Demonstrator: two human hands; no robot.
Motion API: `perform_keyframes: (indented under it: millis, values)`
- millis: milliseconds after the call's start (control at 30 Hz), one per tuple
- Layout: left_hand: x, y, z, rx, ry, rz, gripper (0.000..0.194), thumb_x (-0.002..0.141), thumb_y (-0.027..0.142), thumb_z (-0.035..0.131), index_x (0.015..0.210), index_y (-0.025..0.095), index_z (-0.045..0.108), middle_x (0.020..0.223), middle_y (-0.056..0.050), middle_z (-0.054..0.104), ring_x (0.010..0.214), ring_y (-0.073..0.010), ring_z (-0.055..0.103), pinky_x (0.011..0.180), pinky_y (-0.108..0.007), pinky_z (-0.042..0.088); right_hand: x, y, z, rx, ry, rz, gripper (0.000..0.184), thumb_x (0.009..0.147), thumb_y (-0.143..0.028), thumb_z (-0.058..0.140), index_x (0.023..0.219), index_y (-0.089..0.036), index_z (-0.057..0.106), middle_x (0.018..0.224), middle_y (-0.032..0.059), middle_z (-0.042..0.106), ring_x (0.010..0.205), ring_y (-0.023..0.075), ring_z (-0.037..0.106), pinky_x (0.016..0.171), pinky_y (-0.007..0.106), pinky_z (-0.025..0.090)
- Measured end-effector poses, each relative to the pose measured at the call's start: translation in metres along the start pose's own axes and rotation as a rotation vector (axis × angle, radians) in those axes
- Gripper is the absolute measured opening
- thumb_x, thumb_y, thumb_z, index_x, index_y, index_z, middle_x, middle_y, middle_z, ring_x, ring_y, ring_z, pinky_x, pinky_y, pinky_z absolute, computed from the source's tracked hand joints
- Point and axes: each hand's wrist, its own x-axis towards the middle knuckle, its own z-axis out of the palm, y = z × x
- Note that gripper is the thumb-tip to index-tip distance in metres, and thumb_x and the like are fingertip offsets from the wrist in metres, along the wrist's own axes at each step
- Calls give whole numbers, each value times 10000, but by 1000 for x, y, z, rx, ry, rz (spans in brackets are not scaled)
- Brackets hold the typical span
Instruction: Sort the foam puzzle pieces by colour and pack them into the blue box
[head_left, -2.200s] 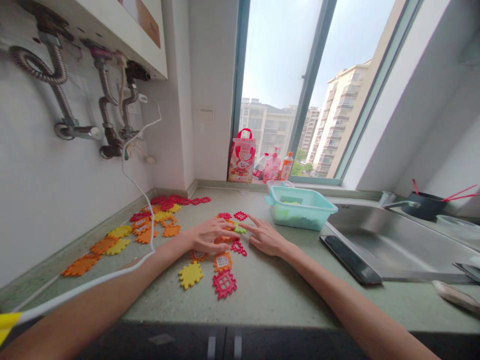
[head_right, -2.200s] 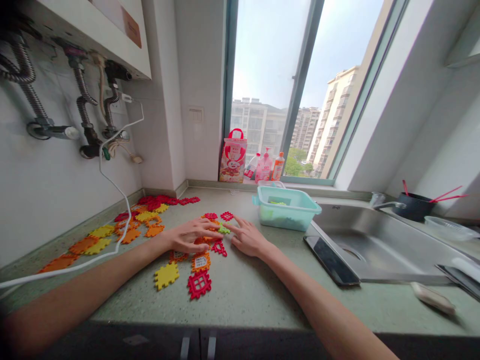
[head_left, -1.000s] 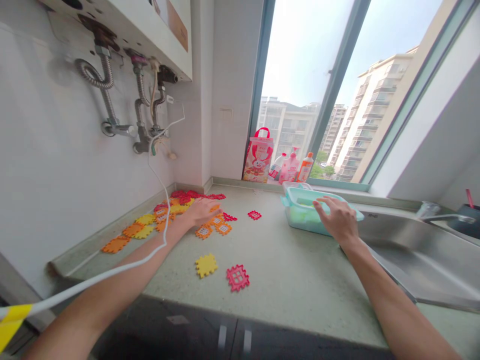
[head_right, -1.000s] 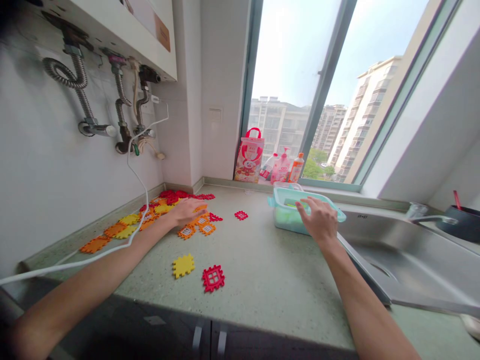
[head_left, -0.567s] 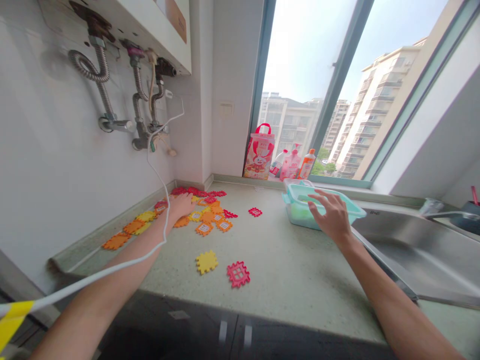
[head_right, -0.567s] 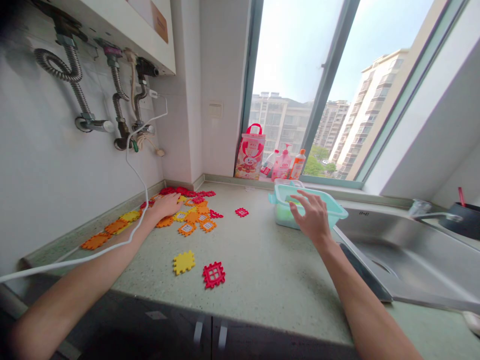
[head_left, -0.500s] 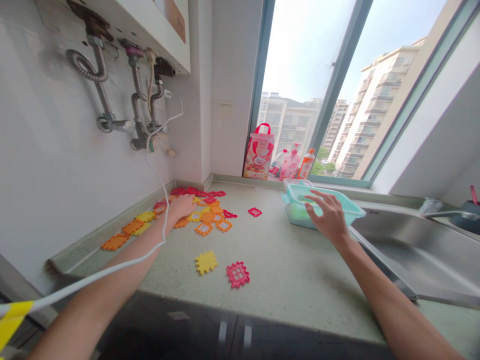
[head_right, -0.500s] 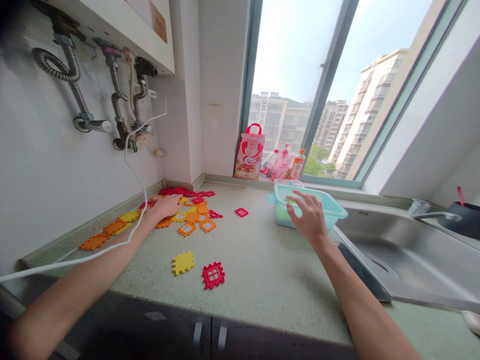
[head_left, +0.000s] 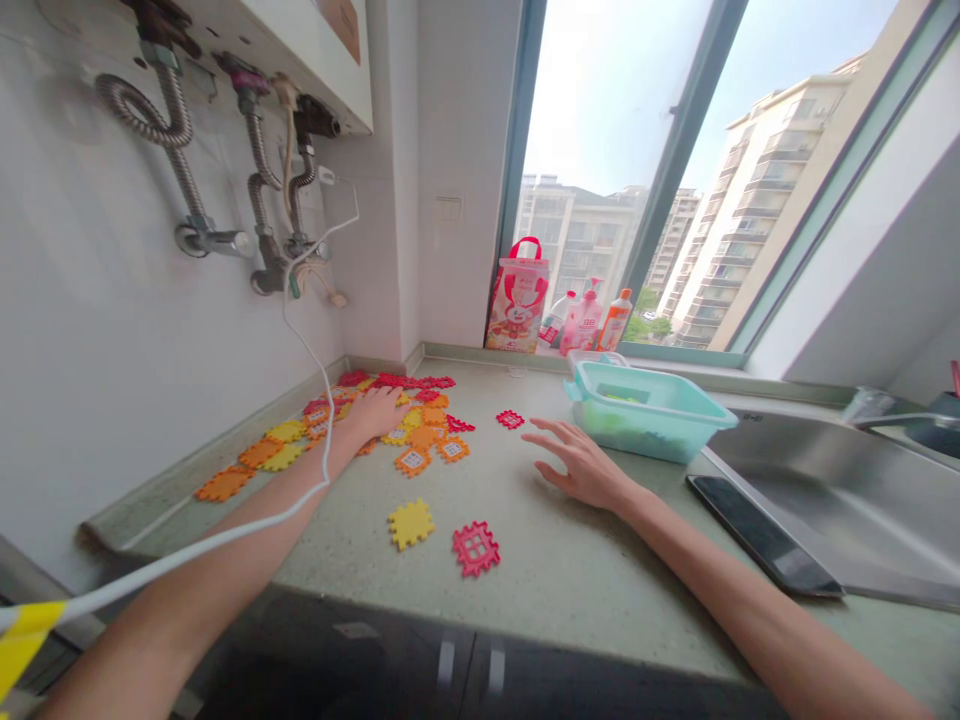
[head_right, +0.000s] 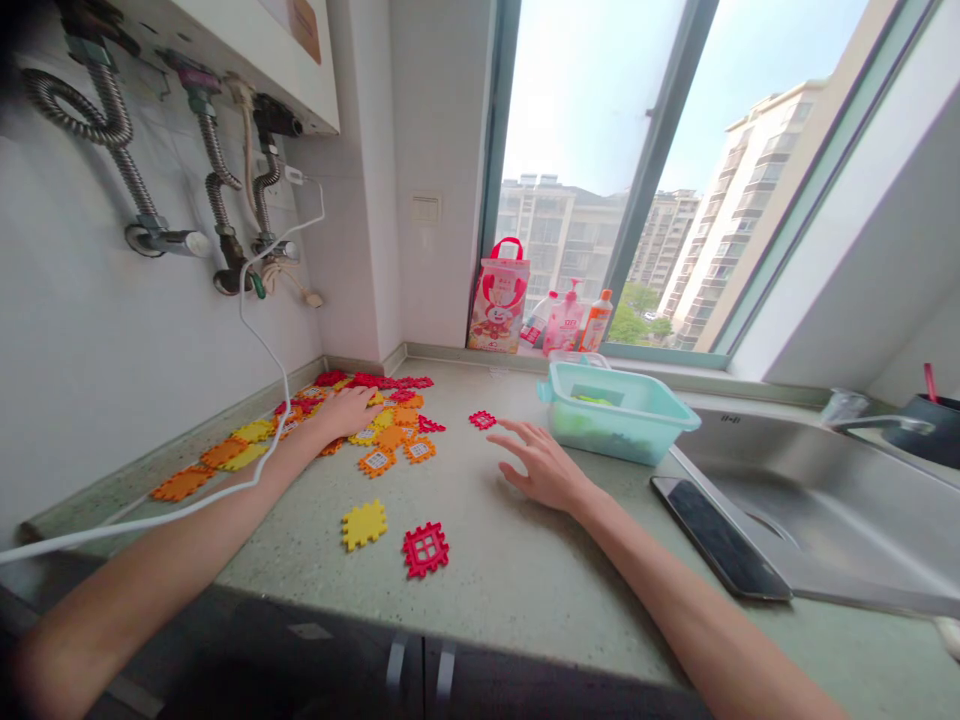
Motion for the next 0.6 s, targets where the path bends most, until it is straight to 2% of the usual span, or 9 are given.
perform_keyframes:
  millis: [133,200,267,367,433,500,600]
  values:
    - [-6,9,-16,48,88,17,536,1007,468,464,1426,172,621,1462,-205,618,1318,-404,574,1123,-582,401,-3,2,9,88,-50,88,501,1023,-345,590,1520,-308,539,1561,139,543,1377,312,592,1142,529,510]
    - [-9,14,-27,57,160,48,500,1008,434,464,1391,171,649,1409,-189,658,1281,-379,601,1097,-536,430,-2,-3,6,119,-52,83,469,1035,-353,580,1502,-304,560,1545,142,561,1363,315,600,1143,543,503]
    - [-12,19,-39,3,180,106,456,1003,435,479,1328,200,693,1317,-143,720,1216,-331,646,1051,-455,471,2,-18,0,167,-61,36,452,1042,-352,580,1492,-306,575,1527,138,583,1353,313,602,1149,558,490]
    - [-19,29,-52,-157,94,298,351,979,459,536,1161,259,759,1087,-54,793,999,-245,721,888,-335,521,9,-52,-11,293,-121,-40,510,1029,-382,616,1531,-320,545,1537,130,582,1376,301,584,1168,542,471]
    - [-24,38,-56,-231,81,452,294,981,439,548,1058,268,774,993,-25,795,897,-211,723,813,-304,519,14,-76,-16,394,-197,-75,592,994,-447,670,1555,-329,523,1579,125,546,1407,302,562,1174,522,465]
    - [-30,49,-55,-247,136,575,280,997,404,538,1013,259,777,997,-31,788,914,-206,714,817,-303,520,18,-96,-18,477,-265,-135,628,930,-508,741,1513,-336,581,1602,111,528,1416,313,556,1177,517,458]
    - [-36,65,-52,-214,200,694,299,1022,362,515,977,244,786,996,-62,772,967,-222,691,887,-332,527,22,-110,-16,548,-303,-229,507,899,-489,775,1372,-318,707,1514,89,622,1356,299,605,1160,487,472]
